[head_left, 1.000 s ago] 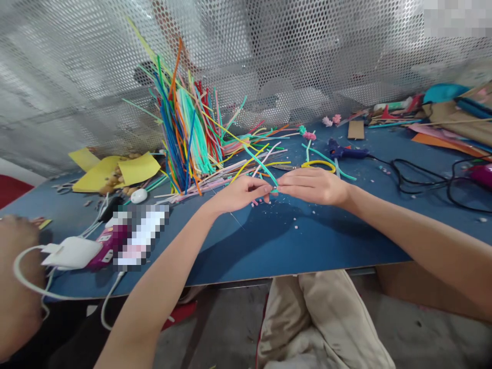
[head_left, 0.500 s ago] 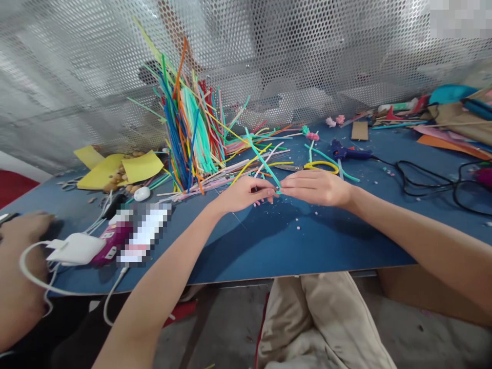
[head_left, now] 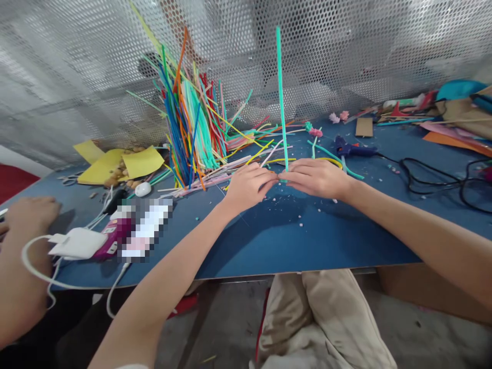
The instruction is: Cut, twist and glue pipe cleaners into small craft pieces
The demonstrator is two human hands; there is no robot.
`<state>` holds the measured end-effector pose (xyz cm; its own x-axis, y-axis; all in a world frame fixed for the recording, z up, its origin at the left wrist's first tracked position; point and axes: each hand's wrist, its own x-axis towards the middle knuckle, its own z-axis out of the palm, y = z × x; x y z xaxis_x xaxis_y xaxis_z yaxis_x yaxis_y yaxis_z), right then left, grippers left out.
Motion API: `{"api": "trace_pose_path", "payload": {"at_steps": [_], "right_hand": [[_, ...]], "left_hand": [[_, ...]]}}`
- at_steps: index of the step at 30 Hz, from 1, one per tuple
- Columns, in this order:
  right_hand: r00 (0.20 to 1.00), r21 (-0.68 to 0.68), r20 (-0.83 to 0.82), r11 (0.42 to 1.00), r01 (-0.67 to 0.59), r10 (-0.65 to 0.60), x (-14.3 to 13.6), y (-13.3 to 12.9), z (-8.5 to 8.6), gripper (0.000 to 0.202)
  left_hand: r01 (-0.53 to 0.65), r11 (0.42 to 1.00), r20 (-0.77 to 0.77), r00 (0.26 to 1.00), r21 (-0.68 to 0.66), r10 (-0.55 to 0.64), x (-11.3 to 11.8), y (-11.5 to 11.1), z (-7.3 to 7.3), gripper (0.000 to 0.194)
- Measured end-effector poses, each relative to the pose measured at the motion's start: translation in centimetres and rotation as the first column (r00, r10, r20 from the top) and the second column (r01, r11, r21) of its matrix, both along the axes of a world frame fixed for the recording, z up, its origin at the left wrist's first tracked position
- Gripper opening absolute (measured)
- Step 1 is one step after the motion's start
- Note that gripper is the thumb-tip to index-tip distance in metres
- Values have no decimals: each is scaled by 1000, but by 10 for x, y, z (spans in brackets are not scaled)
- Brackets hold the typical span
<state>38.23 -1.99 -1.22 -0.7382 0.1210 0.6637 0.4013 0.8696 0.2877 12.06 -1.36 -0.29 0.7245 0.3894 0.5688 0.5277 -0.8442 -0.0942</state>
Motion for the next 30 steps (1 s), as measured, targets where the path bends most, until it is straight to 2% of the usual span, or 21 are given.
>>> {"api": "trace_pose_path", "payload": {"at_steps": [3,10,13,17,20,23,30], "right_hand": [[998,7,-31,999,47,-47,2,0,1,36],[989,-75,-146,997,4,-15,2,-3,-1,39],[981,-129,-195,991,-37,11,-2,-4,-3,35],[969,-133,-239,986,-103,69,-6,-7,-4,33],[971,-136,-232,987,-90,56,-7,-9,-1,33],[971,-143,-237,988,-65,30,-7,-11,1,31],[938,-158,-342,980,-118,58,-16,-25,6,25]], "left_hand": [[-3,998,40,999,56,1,1,-1,-1,24],[-26,977,119,993,210,1,2,-7,0,16],[-34,977,146,989,211,3,2,-9,-1,16],[-55,979,138,990,195,28,1,-13,-1,17],[-81,970,117,992,229,55,-1,-14,0,18],[-62,957,124,992,282,28,-2,-14,2,19],[-76,945,161,987,319,25,-5,-19,6,22]]}}
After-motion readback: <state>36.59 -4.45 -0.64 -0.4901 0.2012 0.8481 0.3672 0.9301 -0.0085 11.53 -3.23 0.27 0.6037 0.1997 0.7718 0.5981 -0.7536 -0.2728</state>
